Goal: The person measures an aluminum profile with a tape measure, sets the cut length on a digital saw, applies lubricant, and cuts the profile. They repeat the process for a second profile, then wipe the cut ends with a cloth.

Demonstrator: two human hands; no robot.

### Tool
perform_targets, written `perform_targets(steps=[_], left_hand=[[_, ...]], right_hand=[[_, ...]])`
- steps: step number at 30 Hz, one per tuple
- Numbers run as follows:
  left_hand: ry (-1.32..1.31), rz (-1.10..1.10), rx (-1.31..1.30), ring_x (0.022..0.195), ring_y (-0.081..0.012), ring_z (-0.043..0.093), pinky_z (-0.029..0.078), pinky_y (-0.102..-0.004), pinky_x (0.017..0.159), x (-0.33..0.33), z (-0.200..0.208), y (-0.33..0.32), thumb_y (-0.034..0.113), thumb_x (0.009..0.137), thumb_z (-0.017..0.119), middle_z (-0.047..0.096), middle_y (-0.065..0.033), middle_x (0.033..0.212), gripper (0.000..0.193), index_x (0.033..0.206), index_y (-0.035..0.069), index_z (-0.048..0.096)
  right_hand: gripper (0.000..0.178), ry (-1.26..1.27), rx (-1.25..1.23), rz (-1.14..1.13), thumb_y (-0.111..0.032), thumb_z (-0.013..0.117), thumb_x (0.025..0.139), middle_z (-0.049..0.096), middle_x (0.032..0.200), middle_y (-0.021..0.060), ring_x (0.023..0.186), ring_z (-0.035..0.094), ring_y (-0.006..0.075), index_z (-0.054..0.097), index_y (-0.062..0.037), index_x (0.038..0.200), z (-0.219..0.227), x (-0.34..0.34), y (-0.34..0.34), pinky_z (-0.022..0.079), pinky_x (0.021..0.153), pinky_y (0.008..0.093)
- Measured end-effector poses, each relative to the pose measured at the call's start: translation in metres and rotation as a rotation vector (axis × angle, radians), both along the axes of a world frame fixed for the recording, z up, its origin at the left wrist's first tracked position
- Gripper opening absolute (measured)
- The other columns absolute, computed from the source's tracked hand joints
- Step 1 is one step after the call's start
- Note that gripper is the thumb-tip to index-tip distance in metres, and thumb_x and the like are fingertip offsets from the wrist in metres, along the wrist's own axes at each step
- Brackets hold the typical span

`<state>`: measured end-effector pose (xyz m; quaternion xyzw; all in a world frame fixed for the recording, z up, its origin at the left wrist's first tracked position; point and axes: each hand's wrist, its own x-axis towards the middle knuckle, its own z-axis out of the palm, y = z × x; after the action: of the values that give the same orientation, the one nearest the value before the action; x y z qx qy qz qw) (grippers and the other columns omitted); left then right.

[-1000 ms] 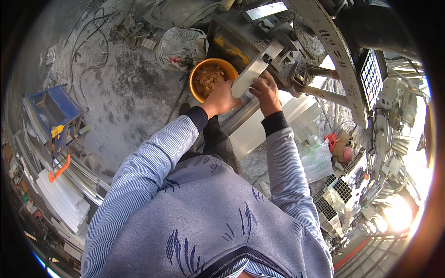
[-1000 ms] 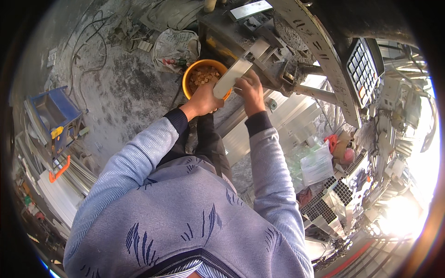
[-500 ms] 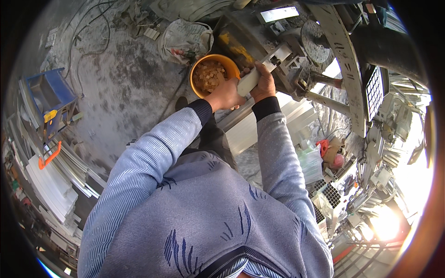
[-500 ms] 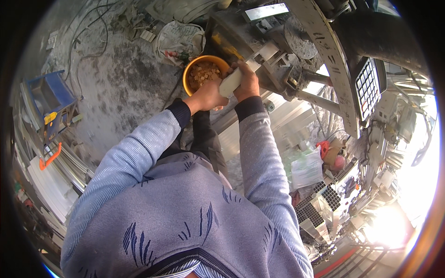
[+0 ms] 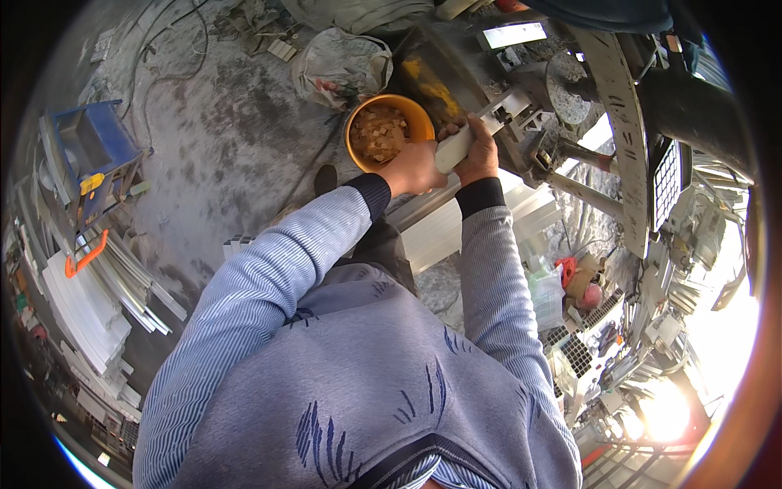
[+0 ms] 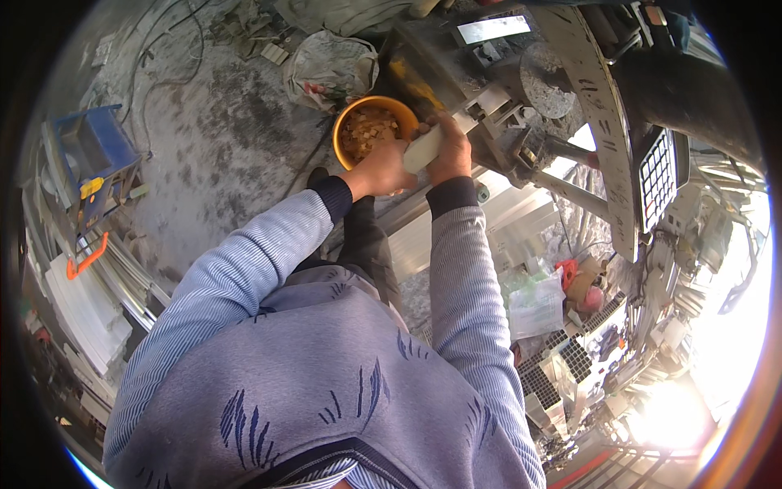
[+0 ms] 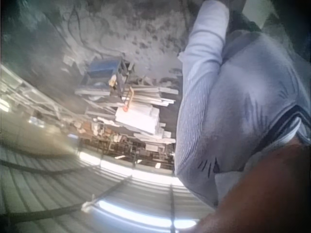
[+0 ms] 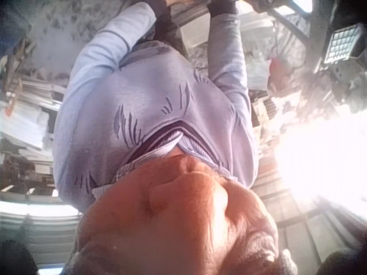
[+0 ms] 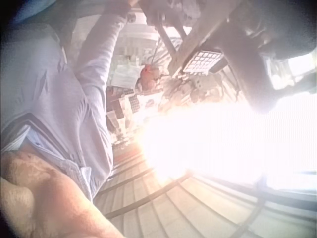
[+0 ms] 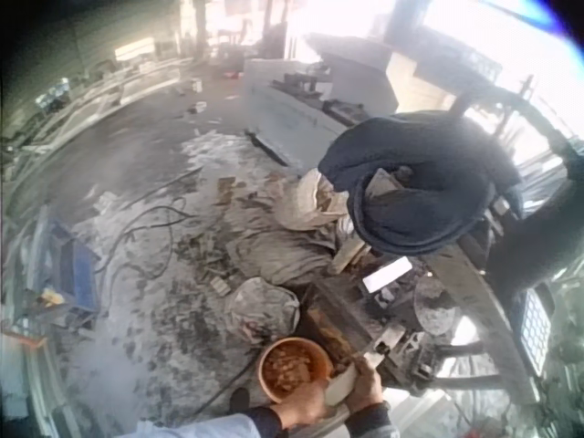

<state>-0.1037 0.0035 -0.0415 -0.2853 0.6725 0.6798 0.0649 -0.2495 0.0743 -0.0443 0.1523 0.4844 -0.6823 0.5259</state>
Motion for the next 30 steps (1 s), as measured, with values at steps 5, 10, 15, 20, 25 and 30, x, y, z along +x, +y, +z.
perform_targets(steps=[5,10,15,20,25,30], left_hand=[[0.001,0.01,-0.118,0.063,-0.0253,0.071,0.055,-0.0364,0.058,-0.001,-0.005,0.003,0.01,0.07,0.076,0.07,-0.018,0.073,0.035,0.097,-0.008,0.063],[-0.029,-0.012,-0.179,0.065,-0.0266,0.072,0.056,-0.0366,0.065,-0.001,-0.009,0.006,0.014,0.07,0.077,0.071,-0.0186,0.076,0.039,0.099,-0.007,0.063],[-0.035,-0.021,-0.219,0.072,-0.0305,0.073,0.056,-0.039,0.069,-0.001,-0.009,0.006,0.016,0.069,0.079,0.072,-0.0205,0.079,0.044,0.103,-0.007,0.063],[0.009,-0.005,-0.349,0.077,-0.0332,0.073,0.056,-0.0407,0.071,0.002,-0.006,0.006,0.017,0.07,0.08,0.072,-0.0238,0.086,0.049,0.107,-0.009,0.062],[-0.066,-0.029,-0.155,0.086,-0.0355,0.072,0.056,-0.0421,0.077,-0.005,-0.021,0.008,0.02,0.07,0.082,0.072,-0.0241,0.096,0.051,0.109,-0.007,0.063],[0.147,0.056,-0.317,0.082,-0.0353,0.072,0.056,-0.0414,0.074,0.04,-0.027,0.017,0.02,0.072,0.08,0.071,-0.0248,0.091,0.048,0.108,-0.005,0.063]], right_hand=[[0.018,0.015,-0.014,-0.024,-0.018,0.069,0.093,0.058,0.081,0.0078,0.075,0.061,0.0241,0.056,-0.0057,0.091,0.002,0.002,-0.001,0.056,0.075,0.043],[0.018,0.061,-0.034,-0.022,-0.018,0.068,0.093,0.058,0.079,0.0084,0.075,0.061,0.0245,0.056,-0.0047,0.092,0.003,0.004,-0.001,0.057,0.075,0.0428],[0.018,0.04,-0.024,-0.004,-0.019,0.068,0.092,0.058,0.079,0.0084,0.075,0.061,0.0251,0.057,-0.0053,0.092,-0.001,0.001,-0.001,0.057,0.074,0.043],[0.017,0.074,0.002,-0.023,-0.019,0.068,0.092,0.058,0.077,0.009,0.073,0.061,0.0263,0.057,-0.006,0.096,-0.005,0.002,-0.002,0.057,0.072,0.0442],[0.017,0.047,0.065,-0.002,-0.02,0.067,0.093,0.059,0.077,0.0098,0.07,0.062,0.0271,0.058,-0.0065,0.098,-0.007,-0.005,-0.001,0.057,0.069,0.0446],[0.017,0.259,0.245,0.054,-0.023,0.061,0.096,0.061,0.076,0.0107,0.065,0.062,0.0265,0.059,-0.006,0.096,-0.013,0.044,0.006,0.055,0.061,0.0431]])
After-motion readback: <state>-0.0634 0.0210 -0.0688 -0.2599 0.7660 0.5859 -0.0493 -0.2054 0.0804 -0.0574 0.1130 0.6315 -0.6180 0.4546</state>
